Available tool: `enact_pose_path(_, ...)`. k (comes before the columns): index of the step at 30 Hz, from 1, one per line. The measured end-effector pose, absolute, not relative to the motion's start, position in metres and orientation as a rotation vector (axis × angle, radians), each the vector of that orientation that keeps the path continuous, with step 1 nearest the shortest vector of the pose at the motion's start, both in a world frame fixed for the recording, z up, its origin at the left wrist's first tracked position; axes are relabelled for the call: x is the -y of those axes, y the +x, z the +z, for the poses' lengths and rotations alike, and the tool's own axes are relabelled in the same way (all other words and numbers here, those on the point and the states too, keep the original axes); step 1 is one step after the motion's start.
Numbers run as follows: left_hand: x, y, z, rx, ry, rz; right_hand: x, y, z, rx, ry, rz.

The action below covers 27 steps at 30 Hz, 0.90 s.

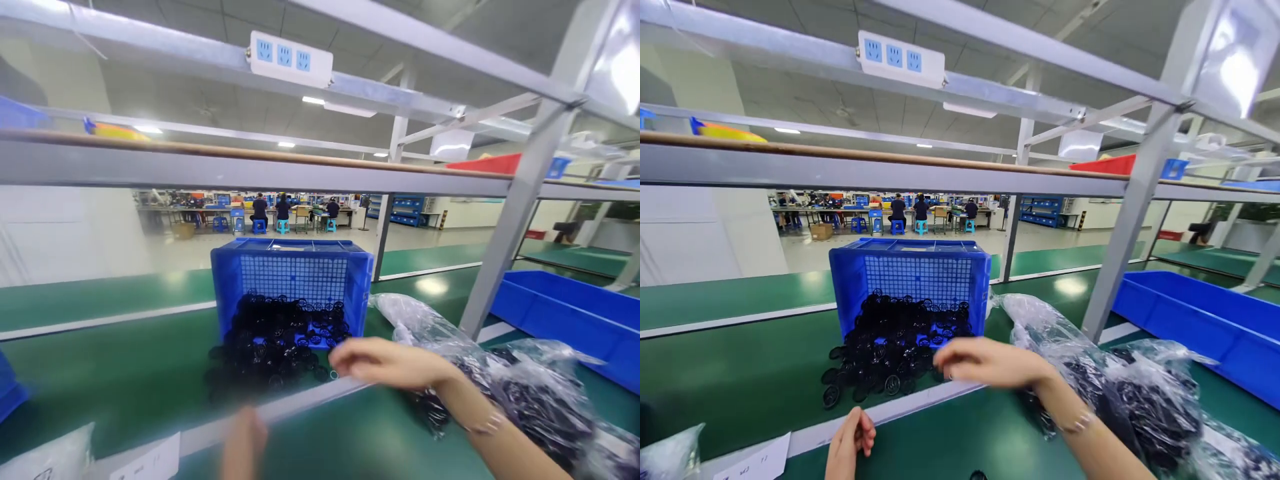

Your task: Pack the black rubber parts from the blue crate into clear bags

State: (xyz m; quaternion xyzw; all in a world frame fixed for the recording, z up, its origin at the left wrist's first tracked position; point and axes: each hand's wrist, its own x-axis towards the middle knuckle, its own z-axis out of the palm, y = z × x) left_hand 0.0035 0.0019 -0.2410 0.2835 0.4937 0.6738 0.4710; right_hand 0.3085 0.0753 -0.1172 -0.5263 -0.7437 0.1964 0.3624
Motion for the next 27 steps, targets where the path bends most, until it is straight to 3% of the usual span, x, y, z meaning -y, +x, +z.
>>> enact_pose_path(4,-0.008,0.000,-0.254,-1.241,0.703,1.619,-0.159,0.279,-0.142,2.089,-1.638,0.140)
enact_pose_path(9,-0.013,-0.002,-0.264,-1.247,0.702,1.606,-0.211,0.265,-0.189,1.976,-1.815,-0.027)
enact_pose_path(15,-0.012,-0.001,-0.265,-1.240,0.711,1.578,-0.176,0.263,-0.225,2.125,-1.632,-0.090)
enact_pose_path(27,0.007,-0.005,-0.238,-1.191,0.856,1.509,-0.091,0.269,-0.214,2.247,-1.249,0.199)
